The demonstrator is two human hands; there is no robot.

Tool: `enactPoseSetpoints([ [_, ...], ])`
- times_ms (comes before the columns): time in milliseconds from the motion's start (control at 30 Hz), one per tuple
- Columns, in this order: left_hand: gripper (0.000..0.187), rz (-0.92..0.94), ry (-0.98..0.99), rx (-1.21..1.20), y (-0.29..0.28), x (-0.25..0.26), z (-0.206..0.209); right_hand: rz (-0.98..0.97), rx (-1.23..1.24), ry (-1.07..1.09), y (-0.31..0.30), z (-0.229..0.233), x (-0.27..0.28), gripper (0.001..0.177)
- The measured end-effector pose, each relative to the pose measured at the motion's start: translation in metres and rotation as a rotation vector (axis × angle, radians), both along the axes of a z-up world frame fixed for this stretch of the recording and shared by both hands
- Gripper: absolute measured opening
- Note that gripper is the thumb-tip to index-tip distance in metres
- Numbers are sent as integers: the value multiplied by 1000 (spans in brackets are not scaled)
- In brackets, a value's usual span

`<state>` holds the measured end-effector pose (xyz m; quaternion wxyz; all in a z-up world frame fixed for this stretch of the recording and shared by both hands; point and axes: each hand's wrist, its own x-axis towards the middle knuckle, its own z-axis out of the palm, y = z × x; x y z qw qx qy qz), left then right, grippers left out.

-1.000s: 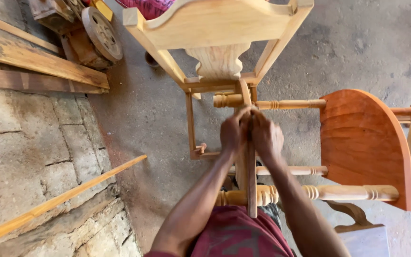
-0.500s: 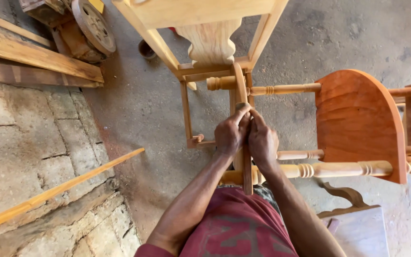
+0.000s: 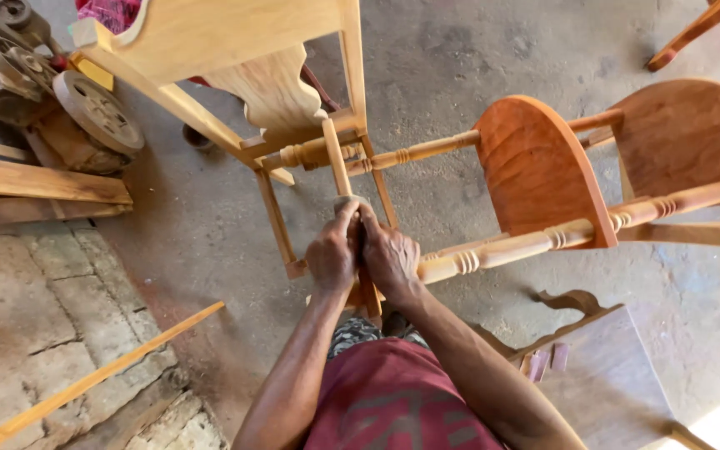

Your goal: The person sands the legs and backrest of a wooden chair using a sanding block. They hold the chair steady with one hand while sanding with the other, working on different sections of the chair's frame.

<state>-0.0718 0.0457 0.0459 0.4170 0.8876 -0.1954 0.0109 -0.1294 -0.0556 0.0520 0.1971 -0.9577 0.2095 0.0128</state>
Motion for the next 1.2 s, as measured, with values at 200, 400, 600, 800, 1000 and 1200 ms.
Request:
enactPoseSetpoints([
  [200,39,-7,-110,208,16,-47,6,96,7,-32,8,8,-41,54],
  [400,35,16,-155,244,-2,-24,-9,89,-50,190,8,31,-14,50],
  [600,34,0,-168,178,8,-46,-18,121,-160,114,7,10,-32,59],
  [800,35,-81,-354,124,31,-71,22,92,-214,114,21,20,-69,55],
  [1000,26,-163,-105,177,18,-31,11,36,-147,175,11,12,-30,55],
  [1200,33,-239,-321,58,46,-67,6,-6,-205,251,44,44,-75,65],
])
